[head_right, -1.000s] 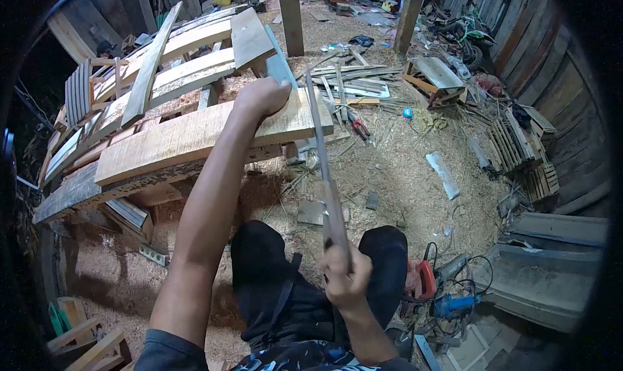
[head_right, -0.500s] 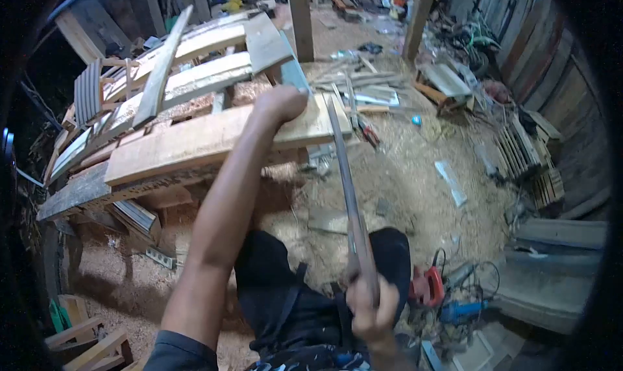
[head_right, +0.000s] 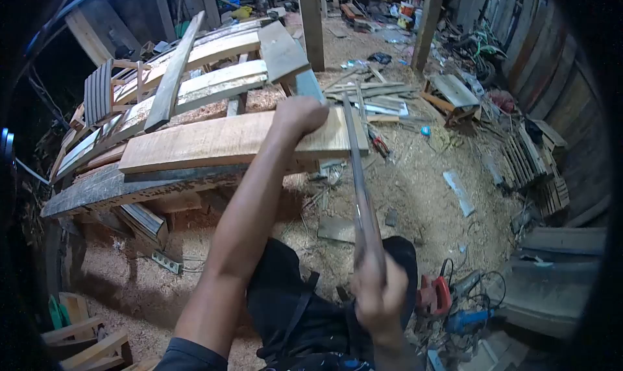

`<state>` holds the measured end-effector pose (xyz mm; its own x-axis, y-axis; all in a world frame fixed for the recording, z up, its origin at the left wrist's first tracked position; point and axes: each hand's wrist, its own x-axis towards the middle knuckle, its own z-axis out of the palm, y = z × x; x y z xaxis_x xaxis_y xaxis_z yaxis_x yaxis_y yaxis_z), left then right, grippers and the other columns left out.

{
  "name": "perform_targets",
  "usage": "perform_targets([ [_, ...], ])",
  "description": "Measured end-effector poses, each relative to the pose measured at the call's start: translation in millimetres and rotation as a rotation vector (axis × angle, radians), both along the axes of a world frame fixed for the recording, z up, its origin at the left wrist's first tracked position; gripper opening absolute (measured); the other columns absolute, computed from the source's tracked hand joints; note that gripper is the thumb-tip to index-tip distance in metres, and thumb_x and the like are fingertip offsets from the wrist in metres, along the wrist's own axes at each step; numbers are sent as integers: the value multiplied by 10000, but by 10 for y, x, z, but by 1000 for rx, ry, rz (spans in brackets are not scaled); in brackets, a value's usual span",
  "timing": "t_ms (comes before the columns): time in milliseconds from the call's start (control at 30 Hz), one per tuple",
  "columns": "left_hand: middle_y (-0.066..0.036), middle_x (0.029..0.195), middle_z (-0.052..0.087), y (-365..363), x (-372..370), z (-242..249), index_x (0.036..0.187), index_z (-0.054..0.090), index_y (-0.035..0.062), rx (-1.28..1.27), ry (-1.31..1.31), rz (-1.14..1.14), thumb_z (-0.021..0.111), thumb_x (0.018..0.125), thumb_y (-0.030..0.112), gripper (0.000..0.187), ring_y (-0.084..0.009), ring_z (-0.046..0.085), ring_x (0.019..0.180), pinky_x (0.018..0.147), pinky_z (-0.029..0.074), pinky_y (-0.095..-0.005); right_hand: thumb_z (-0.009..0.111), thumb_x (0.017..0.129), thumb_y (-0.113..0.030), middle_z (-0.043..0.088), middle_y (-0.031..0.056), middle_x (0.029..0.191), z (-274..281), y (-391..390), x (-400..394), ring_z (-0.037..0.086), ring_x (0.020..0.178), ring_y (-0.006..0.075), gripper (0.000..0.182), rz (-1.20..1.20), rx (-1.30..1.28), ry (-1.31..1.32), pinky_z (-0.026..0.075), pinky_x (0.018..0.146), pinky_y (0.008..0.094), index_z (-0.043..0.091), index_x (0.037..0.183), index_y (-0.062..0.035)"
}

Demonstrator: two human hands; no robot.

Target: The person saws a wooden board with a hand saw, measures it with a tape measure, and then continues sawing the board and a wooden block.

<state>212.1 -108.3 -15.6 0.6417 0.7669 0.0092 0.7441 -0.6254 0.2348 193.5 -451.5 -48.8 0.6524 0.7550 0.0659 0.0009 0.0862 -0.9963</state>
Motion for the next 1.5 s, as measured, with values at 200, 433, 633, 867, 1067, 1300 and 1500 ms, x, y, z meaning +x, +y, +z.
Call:
perform_targets([
  [200, -200, 1135, 693, 77, -23, 8, 1038, 739, 44, 96, -37, -12, 418, 886, 230, 401, -362, 676, 1047, 891, 529, -441, 504, 1028, -374, 438, 4, 546, 54, 596, 527, 429, 480, 88, 469, -51, 128, 182, 339, 462, 258, 482, 694, -46],
  [433, -219, 1447, 480, -158, -239, -98, 1256, 615, -10, 151, -101, 105, 353, 974, 399, 562, -419, 355, 1401, 1110, 176, -688, 475, 1042, -354, 404, 2, 536, 82, 377, 430, 389, 455, 76, 452, 70, 125, 145, 305, 436, 242, 440, 713, -45],
  [633, -192, 1642, 135, -551, -473, -90, 1555, 234, 19, 98, -46, 376, 376, 963, 585, 832, -383, 52, 1523, 1148, 7, -688, 452, 1031, -310, 464, 15, 580, 34, 202, 110, 430, 501, 86, 417, 72, 66, 114, 328, 473, 257, 465, 716, -36],
  [867, -234, 1638, 90, -719, -354, 112, 1538, 132, -85, -101, -7, 734, 444, 929, 610, 975, -355, -11, 1531, 1177, -28, -620, 427, 1049, -318, 468, 7, 613, 351, 192, 89, 428, 568, 102, 467, 34, -331, 189, 342, 558, 271, 477, 669, -51],
  [1067, -236, 1634, 106, -506, -140, 38, 1538, 154, -76, -54, -57, 1051, 478, 917, 544, 935, -304, 49, 1536, 1213, -8, -534, 513, 1022, -441, 381, -25, 549, 816, 488, 147, 360, 539, 88, 621, -114, -629, 99, 272, 480, 351, 415, 571, -25],
  [1300, -217, 1639, 110, -474, -56, 45, 1553, 149, -38, -25, 52, 1087, 499, 889, 507, 928, -300, 73, 1535, 1220, -10, -512, 527, 1006, -460, 399, -10, 553, 1154, 483, 293, 406, 547, 107, 615, -54, -700, 143, 320, 483, 365, 442, 619, 11],
  [1500, -196, 1645, 103, -468, -57, 16, 1558, 123, -28, -27, 45, 1097, 472, 912, 534, 925, -286, 55, 1537, 1221, -24, -497, 563, 1010, -328, 477, -9, 555, 1693, -215, 137, 439, 539, 80, 503, -53, -842, 29, 339, 476, 308, 560, 641, 15],
])
